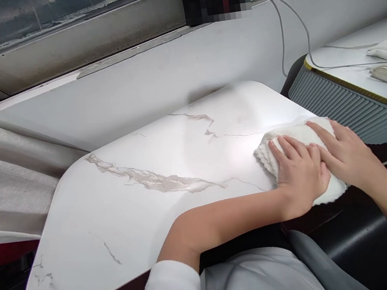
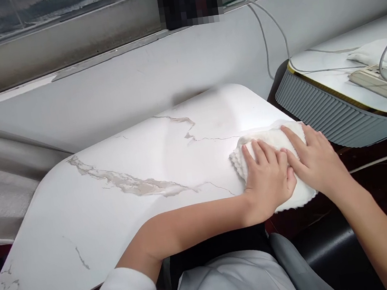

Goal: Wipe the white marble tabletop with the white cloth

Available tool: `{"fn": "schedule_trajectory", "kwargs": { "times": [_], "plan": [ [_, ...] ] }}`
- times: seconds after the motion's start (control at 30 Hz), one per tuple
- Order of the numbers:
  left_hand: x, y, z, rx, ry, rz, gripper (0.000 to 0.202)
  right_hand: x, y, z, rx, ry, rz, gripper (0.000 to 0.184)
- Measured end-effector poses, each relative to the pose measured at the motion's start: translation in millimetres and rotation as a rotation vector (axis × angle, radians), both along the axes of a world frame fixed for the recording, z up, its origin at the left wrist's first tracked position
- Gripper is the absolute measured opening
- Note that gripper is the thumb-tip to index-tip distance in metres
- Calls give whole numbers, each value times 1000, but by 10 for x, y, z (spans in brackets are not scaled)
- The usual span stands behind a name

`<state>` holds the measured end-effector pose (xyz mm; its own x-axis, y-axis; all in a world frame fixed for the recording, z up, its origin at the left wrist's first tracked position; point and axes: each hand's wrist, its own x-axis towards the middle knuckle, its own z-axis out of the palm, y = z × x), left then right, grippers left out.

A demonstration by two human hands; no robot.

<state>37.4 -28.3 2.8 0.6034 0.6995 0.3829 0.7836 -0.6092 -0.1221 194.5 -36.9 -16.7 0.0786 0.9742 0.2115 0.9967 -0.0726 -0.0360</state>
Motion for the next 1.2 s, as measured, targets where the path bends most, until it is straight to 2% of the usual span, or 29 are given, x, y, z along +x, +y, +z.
{"fn": "schedule_trajectory", "kwargs": {
  "times": [0.13, 0.33, 0.5, 0.63, 0.77, 0.9, 1.07, 1.2],
  "plan": [
    [-217, -89, 10, 27, 25, -11, 47, -242, -88, 43, 36, 37, 29, 65],
    [-523, -96, 62, -48, 58, -13, 47, -537, -60, 115, 0, 12, 86, 68],
    [-599, -16, 83, -87, 37, -15, 47, -555, 65, 103, -34, 37, 88, 67],
    [-601, 142, 44, -110, 10, -1, 48, -543, 257, 116, -79, 79, 119, 66],
    [-631, 480, -23, -160, -24, 11, 47, -617, 601, 151, -96, 84, 91, 63],
    [-702, 980, -63, -234, -88, 25, 47, -722, 1063, 161, -55, 89, 82, 62],
    [-802, 1593, -70, -337, -149, 51, 47, -860, 1651, 144, -20, 138, 30, 56],
    [-856, 1939, -57, -372, -193, 95, 46, -944, 2053, 107, 4, 179, 15, 53]
  ]
}}
